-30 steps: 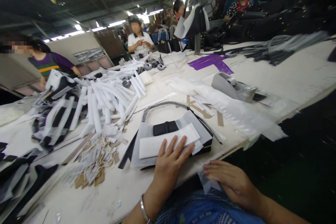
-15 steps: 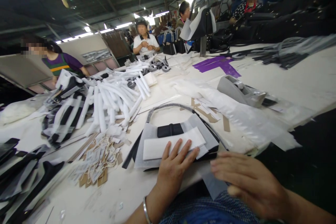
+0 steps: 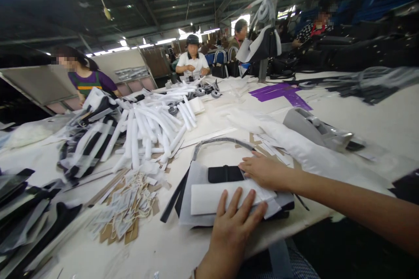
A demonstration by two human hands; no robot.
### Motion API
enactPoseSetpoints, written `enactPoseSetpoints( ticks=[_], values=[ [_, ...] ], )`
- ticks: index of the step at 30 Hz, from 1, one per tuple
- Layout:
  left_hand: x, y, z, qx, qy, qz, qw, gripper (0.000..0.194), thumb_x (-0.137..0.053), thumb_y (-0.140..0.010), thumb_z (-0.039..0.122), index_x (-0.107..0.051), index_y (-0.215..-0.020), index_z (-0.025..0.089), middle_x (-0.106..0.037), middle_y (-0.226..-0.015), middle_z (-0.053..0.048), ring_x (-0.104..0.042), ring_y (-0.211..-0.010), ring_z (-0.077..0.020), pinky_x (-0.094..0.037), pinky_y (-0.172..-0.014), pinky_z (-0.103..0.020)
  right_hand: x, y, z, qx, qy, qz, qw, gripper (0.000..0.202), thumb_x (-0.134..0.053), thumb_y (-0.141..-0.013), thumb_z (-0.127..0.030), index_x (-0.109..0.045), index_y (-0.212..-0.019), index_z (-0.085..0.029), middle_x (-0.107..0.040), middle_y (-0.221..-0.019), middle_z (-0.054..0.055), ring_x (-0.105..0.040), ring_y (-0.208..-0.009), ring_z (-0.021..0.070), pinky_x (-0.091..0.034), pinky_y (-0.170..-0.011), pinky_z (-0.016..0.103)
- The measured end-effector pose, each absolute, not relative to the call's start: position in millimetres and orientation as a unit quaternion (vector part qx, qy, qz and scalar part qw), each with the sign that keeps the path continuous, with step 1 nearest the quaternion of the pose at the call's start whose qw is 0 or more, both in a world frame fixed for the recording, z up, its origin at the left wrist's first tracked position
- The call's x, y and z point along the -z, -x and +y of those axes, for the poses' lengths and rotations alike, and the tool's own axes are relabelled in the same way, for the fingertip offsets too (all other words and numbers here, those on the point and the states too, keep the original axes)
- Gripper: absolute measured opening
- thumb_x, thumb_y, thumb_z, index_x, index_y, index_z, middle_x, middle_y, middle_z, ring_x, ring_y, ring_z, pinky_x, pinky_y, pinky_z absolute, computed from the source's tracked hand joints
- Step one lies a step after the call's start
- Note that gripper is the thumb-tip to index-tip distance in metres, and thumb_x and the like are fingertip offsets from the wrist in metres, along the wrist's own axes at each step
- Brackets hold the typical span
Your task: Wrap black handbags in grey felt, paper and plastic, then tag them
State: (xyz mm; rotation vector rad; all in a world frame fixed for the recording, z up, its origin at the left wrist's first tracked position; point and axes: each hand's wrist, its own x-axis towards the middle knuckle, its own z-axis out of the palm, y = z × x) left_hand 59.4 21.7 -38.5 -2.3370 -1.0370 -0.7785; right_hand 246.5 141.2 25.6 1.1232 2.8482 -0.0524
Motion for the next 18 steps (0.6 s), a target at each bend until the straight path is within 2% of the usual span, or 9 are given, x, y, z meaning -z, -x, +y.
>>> enactPoseSetpoints(
  ticks=[5, 9, 12, 13, 15, 18],
  values=[
    [39.6, -60.5, 20.9, 0.298, 0.845, -0.382, 0.226, 0.033, -0.052, -0.100, 0.039, -0.059, -0.132, 0.042, -0.052, -0.147, 0.013, -0.053, -0.130, -0.0173, -0.012, -0.126, -0.043, -22.9, -240.6, 140.4, -0.003, -0.389, 0.918, 0.075, 0.018, -0.059, -0.093, -0.015, -0.075, -0.100, -0.012, -0.074, -0.101, 0.016, -0.066, -0.109, 0.0316, -0.037, -0.107, 0.049],
    [40.9, -60.0, 20.8, 0.307, 0.842, -0.379, 0.231, 0.032, -0.052, -0.100, 0.039, -0.060, -0.131, 0.042, -0.051, -0.148, 0.013, -0.054, -0.130, -0.0170, -0.013, -0.126, -0.043, -23.8, -236.6, 148.4, -0.015, -0.396, 0.915, 0.079, 0.016, -0.061, -0.091, -0.014, -0.076, -0.089, -0.010, -0.074, -0.089, 0.018, -0.070, -0.096, 0.0326, -0.042, -0.102, 0.053],
    [42.0, -59.5, 21.8, 0.312, 0.838, -0.380, 0.236, 0.032, -0.052, -0.100, 0.040, -0.059, -0.131, 0.043, -0.051, -0.148, 0.013, -0.053, -0.130, -0.0167, -0.014, -0.126, -0.043, -33.2, -246.3, 149.1, -0.015, -0.388, 0.919, 0.064, 0.018, -0.059, -0.094, -0.016, -0.075, -0.100, -0.014, -0.075, -0.099, 0.015, -0.069, -0.101, 0.0290, -0.045, -0.103, 0.050],
    [42.3, -59.5, 22.1, 0.314, 0.837, -0.381, 0.236, 0.032, -0.051, -0.100, 0.041, -0.059, -0.131, 0.043, -0.052, -0.147, 0.014, -0.053, -0.130, -0.0166, -0.015, -0.126, -0.042, -37.6, -252.8, 144.8, -0.017, -0.386, 0.922, 0.034, 0.021, -0.057, -0.096, -0.017, -0.074, -0.108, -0.015, -0.074, -0.108, 0.013, -0.067, -0.106, 0.0279, -0.044, -0.105, 0.049],
    [42.6, -59.6, 22.3, 0.320, 0.835, -0.381, 0.235, 0.032, -0.051, -0.100, 0.040, -0.060, -0.130, 0.044, -0.053, -0.146, 0.014, -0.053, -0.130, -0.0170, -0.017, -0.125, -0.042, -45.8, -269.5, 125.9, -0.027, -0.379, 0.921, -0.082, 0.028, -0.053, -0.098, -0.019, -0.068, -0.122, -0.018, -0.069, -0.122, 0.012, -0.063, -0.117, 0.0265, -0.044, -0.108, 0.049],
    [41.0, -59.1, 20.7, 0.317, 0.839, -0.383, 0.221, 0.033, -0.051, -0.100, 0.039, -0.059, -0.132, 0.043, -0.053, -0.146, 0.013, -0.053, -0.130, -0.0179, -0.022, -0.124, -0.042, -50.1, -297.3, 73.8, -0.030, -0.337, 0.902, -0.269, 0.033, -0.052, -0.099, -0.017, -0.062, -0.130, -0.020, -0.068, -0.126, 0.010, -0.062, -0.120, 0.0229, -0.049, -0.107, 0.041]
  ],
)
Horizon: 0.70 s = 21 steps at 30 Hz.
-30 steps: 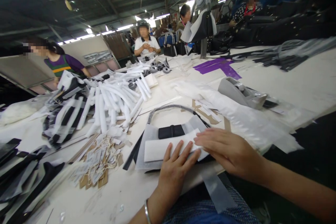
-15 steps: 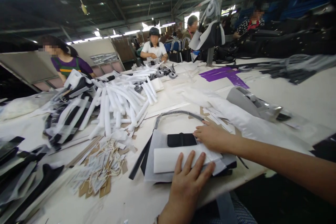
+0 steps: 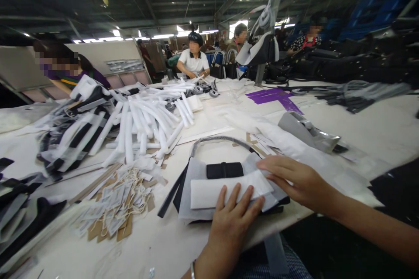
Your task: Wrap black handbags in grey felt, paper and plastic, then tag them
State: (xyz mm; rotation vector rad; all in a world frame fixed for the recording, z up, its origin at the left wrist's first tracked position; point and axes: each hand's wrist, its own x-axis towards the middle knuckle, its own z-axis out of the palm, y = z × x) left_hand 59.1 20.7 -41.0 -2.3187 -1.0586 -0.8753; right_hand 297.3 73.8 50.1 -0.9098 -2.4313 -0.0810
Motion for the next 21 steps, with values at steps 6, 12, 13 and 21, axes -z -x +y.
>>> enactPoseSetpoints(
  ticks=[6, 12, 13, 21],
  values=[
    [32.8, -54.6, 15.2, 0.245, 0.871, -0.391, 0.168, 0.044, -0.045, -0.102, 0.036, -0.043, -0.146, 0.040, -0.044, -0.154, 0.011, -0.045, -0.138, -0.0205, -0.036, -0.117, -0.044, -7.0, -325.7, -22.8, 0.056, 0.235, -0.951, 0.196, 0.043, -0.051, -0.099, -0.010, -0.055, -0.141, -0.020, -0.063, -0.136, 0.007, -0.052, -0.133, 0.0218, -0.047, -0.112, 0.038],
    [30.0, -53.8, 14.9, 0.219, 0.881, -0.392, 0.150, 0.049, -0.046, -0.102, 0.034, -0.036, -0.150, 0.039, -0.039, -0.157, 0.010, -0.043, -0.140, -0.0213, -0.033, -0.119, -0.044, 56.2, -319.1, -26.0, 0.099, 0.263, -0.935, 0.217, 0.050, -0.043, -0.098, -0.002, -0.052, -0.143, -0.023, -0.056, -0.144, 0.008, -0.040, -0.142, 0.0236, -0.038, -0.116, 0.050],
    [29.9, -53.9, 15.0, 0.216, 0.881, -0.393, 0.150, 0.050, -0.046, -0.102, 0.033, -0.036, -0.150, 0.039, -0.039, -0.157, 0.010, -0.043, -0.140, -0.0212, -0.033, -0.119, -0.044, 61.7, -317.2, -23.3, 0.092, 0.263, -0.931, 0.237, 0.047, -0.043, -0.099, -0.003, -0.054, -0.141, -0.020, -0.059, -0.141, 0.009, -0.041, -0.141, 0.0226, -0.038, -0.116, 0.050],
    [30.9, -53.8, 13.3, 0.195, 0.883, -0.398, 0.151, 0.052, -0.046, -0.102, 0.027, -0.034, -0.151, 0.039, -0.037, -0.157, 0.010, -0.041, -0.142, -0.0208, -0.033, -0.119, -0.046, 60.1, -307.5, -22.2, -0.040, 0.249, -0.899, 0.358, 0.032, -0.047, -0.099, -0.009, -0.063, -0.126, -0.015, -0.074, -0.113, 0.011, -0.065, -0.117, 0.0196, -0.049, -0.108, 0.046]
  ],
)
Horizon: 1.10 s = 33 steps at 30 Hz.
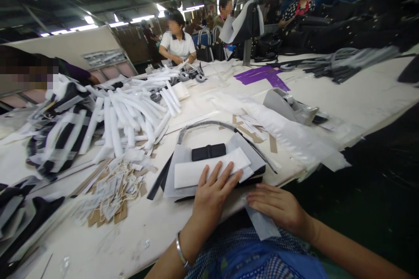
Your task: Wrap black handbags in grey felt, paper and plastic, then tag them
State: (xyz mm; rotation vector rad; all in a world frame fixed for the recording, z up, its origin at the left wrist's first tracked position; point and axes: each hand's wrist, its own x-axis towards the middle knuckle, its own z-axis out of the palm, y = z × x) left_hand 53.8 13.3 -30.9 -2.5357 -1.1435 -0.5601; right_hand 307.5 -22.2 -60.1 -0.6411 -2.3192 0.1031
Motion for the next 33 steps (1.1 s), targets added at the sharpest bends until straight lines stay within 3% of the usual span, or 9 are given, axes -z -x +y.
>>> enactPoseSetpoints(
  ticks=[3, 11, 22, 27, 33],
  values=[
    [31.6, -54.3, 12.8, 0.198, 0.882, -0.399, 0.152, 0.052, -0.045, -0.102, 0.026, -0.033, -0.151, 0.040, -0.038, -0.157, 0.010, -0.040, -0.142, -0.0203, -0.032, -0.120, -0.046, 54.1, -305.2, -30.0, -0.058, 0.248, -0.897, 0.362, 0.029, -0.047, -0.100, -0.011, -0.065, -0.122, -0.013, -0.073, -0.114, 0.013, -0.067, -0.113, 0.0199, -0.055, -0.102, 0.041],
    [32.8, -57.1, 10.3, 0.208, 0.878, -0.397, 0.170, 0.049, -0.048, -0.101, 0.028, -0.039, -0.148, 0.039, -0.045, -0.154, 0.008, -0.043, -0.141, -0.0198, -0.032, -0.120, -0.045, 52.2, -308.8, -61.9, -0.064, 0.279, -0.889, 0.358, 0.027, -0.051, -0.099, -0.013, -0.067, -0.121, -0.014, -0.074, -0.114, 0.011, -0.068, -0.112, 0.0192, -0.054, -0.103, 0.036],
    [29.8, -57.6, 7.1, 0.189, 0.883, -0.400, 0.157, 0.052, -0.050, -0.100, 0.027, -0.037, -0.149, 0.039, -0.043, -0.155, 0.006, -0.044, -0.140, -0.0211, -0.035, -0.118, -0.047, 34.9, -307.9, -64.1, -0.130, 0.317, -0.874, 0.346, 0.034, -0.043, -0.099, -0.010, -0.067, -0.123, -0.019, -0.074, -0.114, 0.007, -0.070, -0.108, 0.0175, -0.057, -0.099, 0.032],
    [30.1, -57.2, 6.9, 0.196, 0.884, -0.399, 0.146, 0.054, -0.049, -0.100, 0.024, -0.036, -0.150, 0.038, -0.042, -0.156, 0.005, -0.043, -0.141, -0.0221, -0.032, -0.120, -0.048, 28.6, -300.1, -54.6, -0.253, 0.417, -0.806, 0.336, 0.025, -0.050, -0.102, -0.026, -0.075, -0.107, -0.022, -0.077, -0.099, 0.004, -0.074, -0.090, 0.0173, -0.061, -0.082, 0.025],
    [30.7, -57.3, 7.2, 0.199, 0.884, -0.404, 0.123, 0.052, -0.044, -0.102, 0.026, -0.032, -0.152, 0.038, -0.036, -0.158, 0.009, -0.039, -0.143, -0.0221, -0.028, -0.122, -0.049, 40.3, -289.2, -47.5, -0.315, 0.516, -0.727, 0.324, 0.022, -0.058, -0.097, -0.034, -0.076, -0.104, -0.023, -0.077, -0.102, 0.004, -0.074, -0.091, 0.0220, -0.061, -0.083, 0.032]
  ],
)
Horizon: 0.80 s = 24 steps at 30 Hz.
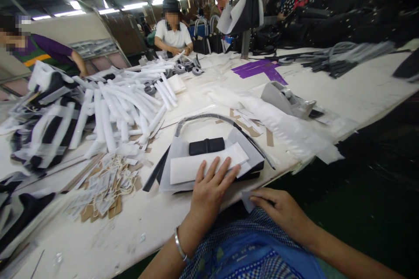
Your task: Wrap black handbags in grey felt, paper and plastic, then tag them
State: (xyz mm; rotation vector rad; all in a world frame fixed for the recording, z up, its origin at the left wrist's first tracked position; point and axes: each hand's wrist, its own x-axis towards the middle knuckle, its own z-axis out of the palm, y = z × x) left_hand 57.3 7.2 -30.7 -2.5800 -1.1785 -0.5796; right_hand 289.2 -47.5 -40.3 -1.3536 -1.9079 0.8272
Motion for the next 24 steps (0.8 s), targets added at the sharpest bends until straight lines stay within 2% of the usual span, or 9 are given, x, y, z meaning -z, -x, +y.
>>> enactPoseSetpoints(
  ticks=[5, 7, 10, 12, 14, 19, 24],
  values=[
    [27.8, -57.4, 7.0, 0.199, 0.885, -0.405, 0.117, 0.049, -0.038, -0.104, 0.029, -0.032, -0.152, 0.038, -0.036, -0.158, 0.009, -0.040, -0.143, -0.0217, -0.028, -0.121, -0.049, 53.9, -284.7, -48.9, -0.294, 0.570, -0.688, 0.339, 0.033, -0.060, -0.096, -0.038, -0.063, -0.123, -0.020, -0.077, -0.096, 0.006, -0.075, -0.082, 0.0251, -0.062, -0.072, 0.034],
    [26.7, -57.2, 6.9, 0.198, 0.885, -0.405, 0.117, 0.048, -0.037, -0.104, 0.030, -0.032, -0.152, 0.038, -0.037, -0.158, 0.009, -0.040, -0.143, -0.0216, -0.028, -0.121, -0.049, 51.8, -284.4, -50.2, -0.278, 0.559, -0.701, 0.344, 0.026, -0.058, -0.097, -0.035, -0.064, -0.118, -0.021, -0.077, -0.093, 0.005, -0.075, -0.080, 0.0234, -0.062, -0.069, 0.031],
    [26.7, -56.9, 7.4, 0.197, 0.885, -0.406, 0.117, 0.048, -0.038, -0.104, 0.029, -0.032, -0.151, 0.038, -0.036, -0.158, 0.010, -0.039, -0.143, -0.0214, -0.029, -0.121, -0.049, 39.2, -286.2, -54.0, -0.218, 0.461, -0.783, 0.357, 0.015, -0.054, -0.098, -0.021, -0.068, -0.101, -0.023, -0.076, -0.090, 0.002, -0.074, -0.082, 0.0185, -0.060, -0.081, 0.030],
    [27.7, -56.9, 7.9, 0.196, 0.885, -0.405, 0.118, 0.048, -0.038, -0.104, 0.029, -0.033, -0.151, 0.039, -0.035, -0.158, 0.010, -0.038, -0.144, -0.0214, -0.028, -0.122, -0.049, 27.4, -289.3, -58.7, -0.175, 0.367, -0.843, 0.352, 0.021, -0.050, -0.097, -0.012, -0.067, -0.104, -0.022, -0.076, -0.092, 0.002, -0.073, -0.086, 0.0157, -0.056, -0.095, 0.033],
    [29.1, -57.1, 8.0, 0.196, 0.884, -0.406, 0.122, 0.048, -0.038, -0.104, 0.030, -0.033, -0.151, 0.039, -0.035, -0.158, 0.010, -0.038, -0.144, -0.0213, -0.027, -0.122, -0.048, 15.8, -293.5, -64.2, -0.130, 0.309, -0.881, 0.334, 0.027, -0.049, -0.095, -0.006, -0.064, -0.112, -0.019, -0.076, -0.099, 0.005, -0.072, -0.092, 0.0149, -0.053, -0.101, 0.035],
    [32.5, -58.1, 6.5, 0.208, 0.879, -0.404, 0.141, 0.045, -0.037, -0.105, 0.033, -0.037, -0.149, 0.040, -0.037, -0.157, 0.011, -0.039, -0.143, -0.0208, -0.026, -0.122, -0.048, -10.8, -301.7, -63.5, -0.031, 0.268, -0.910, 0.314, 0.027, -0.048, -0.094, -0.005, -0.064, -0.115, -0.012, -0.076, -0.107, 0.011, -0.069, -0.107, 0.0170, -0.054, -0.102, 0.033],
    [35.2, -59.3, 5.6, 0.233, 0.873, -0.398, 0.158, 0.043, -0.040, -0.104, 0.035, -0.042, -0.147, 0.039, -0.041, -0.156, 0.010, -0.042, -0.141, -0.0213, -0.026, -0.123, -0.048, -39.3, -294.2, -32.6, 0.006, 0.268, -0.906, 0.327, 0.030, -0.045, -0.094, -0.006, -0.065, -0.115, -0.015, -0.076, -0.105, 0.007, -0.072, -0.098, 0.0149, -0.054, -0.101, 0.029]
  ],
)
